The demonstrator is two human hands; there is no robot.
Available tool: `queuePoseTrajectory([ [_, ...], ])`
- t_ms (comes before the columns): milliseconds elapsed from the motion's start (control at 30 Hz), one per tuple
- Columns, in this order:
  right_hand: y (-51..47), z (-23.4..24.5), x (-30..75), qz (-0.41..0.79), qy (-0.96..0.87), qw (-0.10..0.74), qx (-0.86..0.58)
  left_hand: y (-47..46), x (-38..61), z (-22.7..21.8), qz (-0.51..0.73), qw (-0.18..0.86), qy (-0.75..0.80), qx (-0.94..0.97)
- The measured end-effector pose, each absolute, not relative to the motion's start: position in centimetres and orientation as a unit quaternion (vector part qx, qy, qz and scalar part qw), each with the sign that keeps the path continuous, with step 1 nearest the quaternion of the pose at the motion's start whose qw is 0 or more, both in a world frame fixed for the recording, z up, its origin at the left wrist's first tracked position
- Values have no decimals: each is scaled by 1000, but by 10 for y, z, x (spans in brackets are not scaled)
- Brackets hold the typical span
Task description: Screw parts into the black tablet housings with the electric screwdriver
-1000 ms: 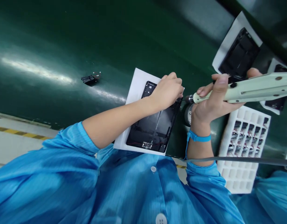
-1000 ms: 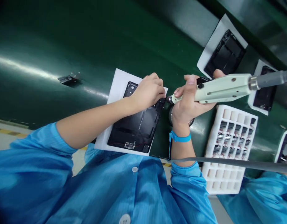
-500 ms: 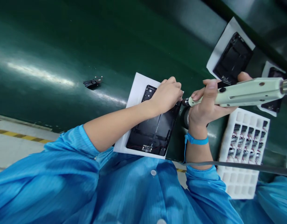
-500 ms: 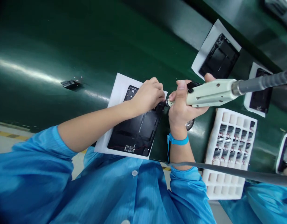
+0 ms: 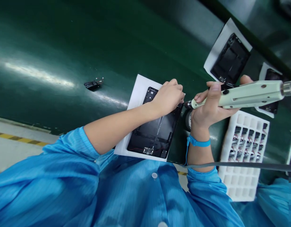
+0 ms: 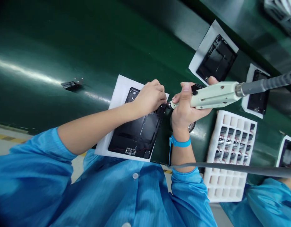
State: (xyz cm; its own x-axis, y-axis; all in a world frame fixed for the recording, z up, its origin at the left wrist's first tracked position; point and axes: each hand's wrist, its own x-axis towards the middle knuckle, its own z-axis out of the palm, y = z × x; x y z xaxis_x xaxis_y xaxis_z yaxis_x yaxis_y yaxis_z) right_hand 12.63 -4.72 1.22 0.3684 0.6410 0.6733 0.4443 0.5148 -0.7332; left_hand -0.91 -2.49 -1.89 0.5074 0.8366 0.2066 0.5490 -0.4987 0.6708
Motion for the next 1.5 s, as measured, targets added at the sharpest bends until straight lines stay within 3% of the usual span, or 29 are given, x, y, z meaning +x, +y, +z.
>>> queuePoseTrajectory([
  [233,-49,20,124,147,-508,699,-481,-27,-11,-11,230,243,420,843],
  [1100,-51,30,115,176,-467,710,-497,-24,-16,-15,229,247,412,847],
  [1333,-76,51,169,45,-460,698,-547,-22,-19,-20,260,251,400,842],
  [1500,-87,41,186,55,-446,701,-554,-21,-18,-18,254,263,410,835],
])
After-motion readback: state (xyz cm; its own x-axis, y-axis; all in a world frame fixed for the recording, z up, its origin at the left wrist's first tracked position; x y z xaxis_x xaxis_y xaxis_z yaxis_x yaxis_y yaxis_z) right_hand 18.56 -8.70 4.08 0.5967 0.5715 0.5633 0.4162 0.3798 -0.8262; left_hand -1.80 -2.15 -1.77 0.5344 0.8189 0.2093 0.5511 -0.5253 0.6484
